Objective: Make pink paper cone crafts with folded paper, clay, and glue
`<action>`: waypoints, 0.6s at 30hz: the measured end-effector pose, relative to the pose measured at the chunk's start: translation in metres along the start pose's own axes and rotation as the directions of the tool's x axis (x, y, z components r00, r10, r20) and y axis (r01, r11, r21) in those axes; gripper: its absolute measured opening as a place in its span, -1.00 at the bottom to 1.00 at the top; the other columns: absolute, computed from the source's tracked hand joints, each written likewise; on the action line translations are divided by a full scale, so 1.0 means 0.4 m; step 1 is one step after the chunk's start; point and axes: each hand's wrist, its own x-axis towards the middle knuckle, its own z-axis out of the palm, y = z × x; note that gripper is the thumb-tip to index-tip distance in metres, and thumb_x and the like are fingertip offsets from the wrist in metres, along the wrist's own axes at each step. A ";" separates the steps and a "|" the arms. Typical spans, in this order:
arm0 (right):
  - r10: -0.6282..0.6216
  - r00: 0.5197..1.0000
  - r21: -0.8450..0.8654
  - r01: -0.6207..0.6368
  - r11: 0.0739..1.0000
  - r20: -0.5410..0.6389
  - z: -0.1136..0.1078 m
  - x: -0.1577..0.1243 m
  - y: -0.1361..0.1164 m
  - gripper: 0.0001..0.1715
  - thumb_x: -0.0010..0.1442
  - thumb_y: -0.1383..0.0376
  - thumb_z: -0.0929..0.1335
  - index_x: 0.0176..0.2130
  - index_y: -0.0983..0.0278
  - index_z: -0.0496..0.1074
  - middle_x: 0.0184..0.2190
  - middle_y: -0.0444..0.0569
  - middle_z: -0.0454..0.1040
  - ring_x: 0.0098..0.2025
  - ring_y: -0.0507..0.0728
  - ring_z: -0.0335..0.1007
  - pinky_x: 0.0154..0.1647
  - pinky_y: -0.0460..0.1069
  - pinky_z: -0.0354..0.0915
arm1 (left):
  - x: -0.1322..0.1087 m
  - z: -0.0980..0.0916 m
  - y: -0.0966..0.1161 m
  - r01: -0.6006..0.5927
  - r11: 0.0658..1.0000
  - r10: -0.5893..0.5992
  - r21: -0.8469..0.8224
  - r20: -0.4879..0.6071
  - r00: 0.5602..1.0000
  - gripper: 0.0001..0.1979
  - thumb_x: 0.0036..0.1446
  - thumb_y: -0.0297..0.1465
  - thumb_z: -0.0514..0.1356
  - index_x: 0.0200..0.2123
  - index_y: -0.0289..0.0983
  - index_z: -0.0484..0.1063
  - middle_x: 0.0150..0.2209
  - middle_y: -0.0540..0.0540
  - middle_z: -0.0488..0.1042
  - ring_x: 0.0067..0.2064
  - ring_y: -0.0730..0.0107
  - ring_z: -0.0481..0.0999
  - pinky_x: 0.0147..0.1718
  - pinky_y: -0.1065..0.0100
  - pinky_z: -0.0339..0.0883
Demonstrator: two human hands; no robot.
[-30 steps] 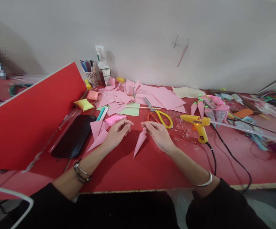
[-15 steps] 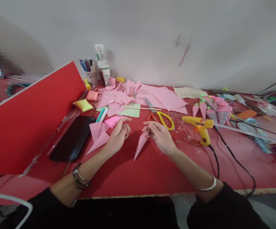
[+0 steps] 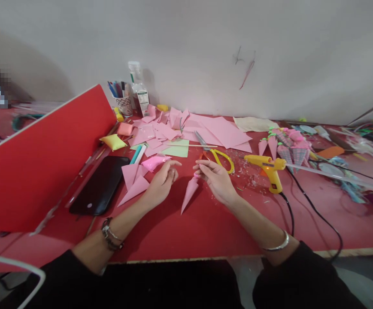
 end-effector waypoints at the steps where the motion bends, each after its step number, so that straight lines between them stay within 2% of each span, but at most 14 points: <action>1: -0.001 1.000 -0.006 0.001 1.000 0.006 0.000 0.000 0.000 -0.76 -0.22 0.22 0.42 -0.47 0.28 0.40 -0.57 -0.16 0.44 -0.55 -0.06 0.30 -0.46 -0.09 0.27 | 0.002 -0.001 0.000 -0.002 0.999 0.002 0.046 -0.002 1.000 -0.76 0.14 -0.41 -0.18 -0.19 -0.29 0.19 -0.58 0.09 0.11 -0.57 0.49 0.11 -0.55 0.44 0.03; 4: -0.012 1.000 -0.012 0.013 1.000 0.022 -0.001 -0.002 0.002 -0.75 -0.23 0.21 0.43 -0.53 0.27 0.33 -0.63 -0.19 0.41 -0.61 -0.07 0.26 -0.53 -0.10 0.25 | 0.002 -0.004 0.011 0.028 0.983 -0.036 0.183 0.043 0.998 -0.75 0.09 -0.47 -0.17 -0.28 -0.28 0.26 -0.56 0.05 0.20 -0.54 0.47 0.20 -0.52 0.42 0.07; 7: -0.023 1.000 -0.008 0.023 1.000 0.005 -0.003 0.000 0.005 -0.74 -0.23 0.19 0.42 -0.53 0.27 0.33 -0.61 -0.19 0.41 -0.58 -0.06 0.27 -0.50 -0.09 0.24 | -0.005 -0.002 0.036 0.030 0.936 -0.068 0.349 0.096 0.993 -0.72 0.08 -0.45 -0.17 -0.39 -0.27 0.32 -0.50 -0.02 0.35 -0.46 0.40 0.32 -0.47 0.40 0.10; 10: -0.061 0.997 -0.022 0.060 0.998 -0.036 -0.005 0.005 0.006 -0.76 -0.20 0.16 0.39 -0.49 0.27 0.39 -0.58 -0.18 0.38 -0.55 -0.06 0.25 -0.46 -0.09 0.23 | -0.010 0.012 0.059 0.043 0.827 -0.133 0.561 0.121 0.984 -0.67 0.11 -0.23 -0.13 -0.35 -0.26 0.36 -0.51 -0.06 0.40 -0.42 0.28 0.38 -0.50 0.37 0.08; 13: -0.099 0.993 -0.037 0.097 0.995 -0.062 -0.007 0.008 0.008 -0.81 -0.17 0.20 0.37 -0.48 0.26 0.42 -0.62 -0.22 0.30 -0.57 -0.09 0.17 -0.49 -0.11 0.18 | -0.008 0.033 0.067 0.062 0.729 -0.187 0.682 0.112 0.976 -0.56 0.04 -0.05 -0.08 -0.29 -0.26 0.36 -0.49 -0.10 0.44 -0.41 0.20 0.42 -0.54 0.38 0.05; 15: -0.107 0.992 -0.039 0.104 0.994 -0.074 -0.007 0.008 0.009 -0.84 -0.18 0.24 0.37 -0.49 0.26 0.42 -0.64 -0.24 0.27 -0.58 -0.09 0.14 -0.49 -0.11 0.16 | -0.004 0.045 0.068 0.063 0.689 -0.202 0.722 0.107 0.974 -0.53 0.00 -0.01 -0.04 -0.25 -0.27 0.34 -0.42 -0.14 0.47 -0.36 0.15 0.44 -0.55 0.38 0.06; 18: -0.112 0.990 -0.037 0.110 0.993 -0.086 -0.006 0.006 0.009 -0.83 -0.20 0.27 0.38 -0.47 0.25 0.41 -0.59 -0.21 0.32 -0.52 -0.07 0.20 -0.45 -0.10 0.19 | 0.000 0.058 0.070 0.053 0.641 -0.217 0.766 0.115 0.969 -0.58 -0.03 -0.08 0.04 -0.24 -0.28 0.32 -0.38 -0.17 0.48 -0.35 0.15 0.45 -0.55 0.39 0.06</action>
